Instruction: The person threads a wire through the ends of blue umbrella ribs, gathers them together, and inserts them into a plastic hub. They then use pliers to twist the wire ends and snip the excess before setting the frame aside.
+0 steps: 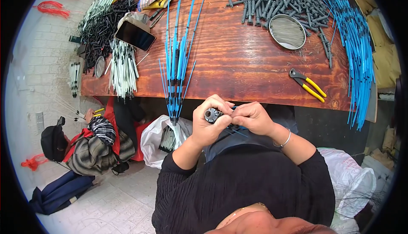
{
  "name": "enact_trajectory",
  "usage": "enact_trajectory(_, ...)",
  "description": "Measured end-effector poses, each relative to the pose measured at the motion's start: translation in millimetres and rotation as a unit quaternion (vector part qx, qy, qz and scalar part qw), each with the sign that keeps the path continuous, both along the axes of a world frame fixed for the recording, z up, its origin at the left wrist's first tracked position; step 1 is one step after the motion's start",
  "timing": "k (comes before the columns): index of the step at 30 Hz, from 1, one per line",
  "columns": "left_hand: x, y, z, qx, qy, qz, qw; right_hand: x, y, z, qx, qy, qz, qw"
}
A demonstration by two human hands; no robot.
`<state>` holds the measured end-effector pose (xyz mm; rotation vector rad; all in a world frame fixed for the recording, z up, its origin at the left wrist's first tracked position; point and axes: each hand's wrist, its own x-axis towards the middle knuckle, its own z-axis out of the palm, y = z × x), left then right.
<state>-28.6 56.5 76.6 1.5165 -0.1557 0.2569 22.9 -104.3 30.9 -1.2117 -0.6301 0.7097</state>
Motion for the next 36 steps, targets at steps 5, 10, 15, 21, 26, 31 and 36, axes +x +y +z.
enact_trajectory(5, -2, -5, -1, -0.013, 0.015, 0.061, 0.998, -1, 1, 4, -0.034, -0.036, -0.028, 0.998)
enact_trajectory(10, -10, -4, -10, -0.036, -0.005, 0.083, 0.996, 34, -61, 33, -0.247, -0.489, -0.22, 0.807)
enact_trajectory(15, -7, -7, -11, -0.021, -0.028, 0.051, 0.998, 71, -158, 8, -0.571, -0.474, -0.234, 0.628)
enact_trajectory(21, -7, -16, -11, -0.063, -0.013, 0.033, 0.997, 61, -162, -9, -0.666, -0.427, -0.204, 0.577)
enact_trajectory(26, -2, -9, -14, 0.022, -0.075, -0.036, 0.996, 54, -147, 31, -0.493, -0.353, -0.099, 0.789)
enact_trajectory(31, -1, -13, -7, 0.06, -0.044, -0.043, 0.996, 35, -88, 94, -0.336, -0.311, 0.047, 0.888)
enact_trajectory(36, -2, -17, 3, 0.092, -0.031, -0.014, 0.995, 33, -73, 99, -0.336, -0.491, 0.042, 0.802)
